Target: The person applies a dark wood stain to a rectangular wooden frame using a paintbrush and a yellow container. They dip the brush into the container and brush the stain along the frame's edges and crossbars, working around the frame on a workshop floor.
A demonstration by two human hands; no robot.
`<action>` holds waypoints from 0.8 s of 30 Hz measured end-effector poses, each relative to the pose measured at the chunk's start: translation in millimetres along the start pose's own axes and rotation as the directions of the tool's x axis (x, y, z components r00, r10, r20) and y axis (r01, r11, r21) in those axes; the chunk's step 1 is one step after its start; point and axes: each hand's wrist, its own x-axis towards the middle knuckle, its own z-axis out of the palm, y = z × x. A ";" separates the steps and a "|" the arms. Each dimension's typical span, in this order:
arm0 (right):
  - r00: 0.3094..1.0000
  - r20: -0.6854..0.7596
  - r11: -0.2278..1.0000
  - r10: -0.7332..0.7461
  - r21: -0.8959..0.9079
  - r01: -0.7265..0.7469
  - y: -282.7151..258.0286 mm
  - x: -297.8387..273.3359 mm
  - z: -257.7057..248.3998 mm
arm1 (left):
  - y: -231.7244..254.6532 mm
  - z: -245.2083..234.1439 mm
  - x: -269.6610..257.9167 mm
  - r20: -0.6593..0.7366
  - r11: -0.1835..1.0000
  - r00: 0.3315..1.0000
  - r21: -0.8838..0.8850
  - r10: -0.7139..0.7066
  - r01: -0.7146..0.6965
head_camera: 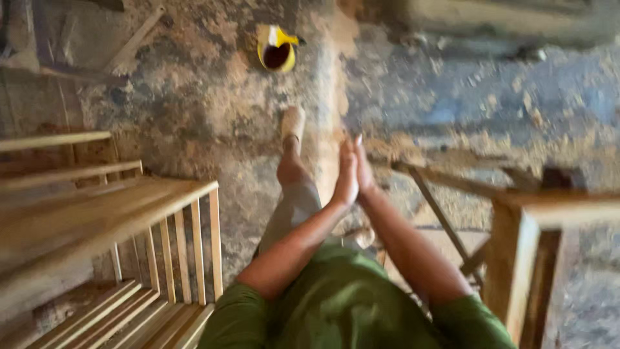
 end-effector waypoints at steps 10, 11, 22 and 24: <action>0.899 -0.347 0.495 0.266 -0.751 -0.437 59.3 348.6 -21.5 | -127.6 -333.3 385.7 -0.404 0.635 0.827 0.532 -0.391 0.560; 0.848 -0.480 0.508 0.223 -0.686 -0.521 55.2 384.5 -32.8 | -144.9 -354.8 407.3 -0.462 0.581 0.822 0.586 -0.333 0.565; 0.715 -0.685 0.951 0.137 -0.110 -0.287 73.3 635.9 -136.2 | -230.1 -392.3 581.7 -0.225 0.693 0.691 0.086 -0.687 0.716; 0.830 -0.555 0.999 0.049 0.021 -0.045 81.7 665.2 -150.1 | -246.8 -386.7 601.9 -0.197 0.722 0.714 0.038 -0.672 0.691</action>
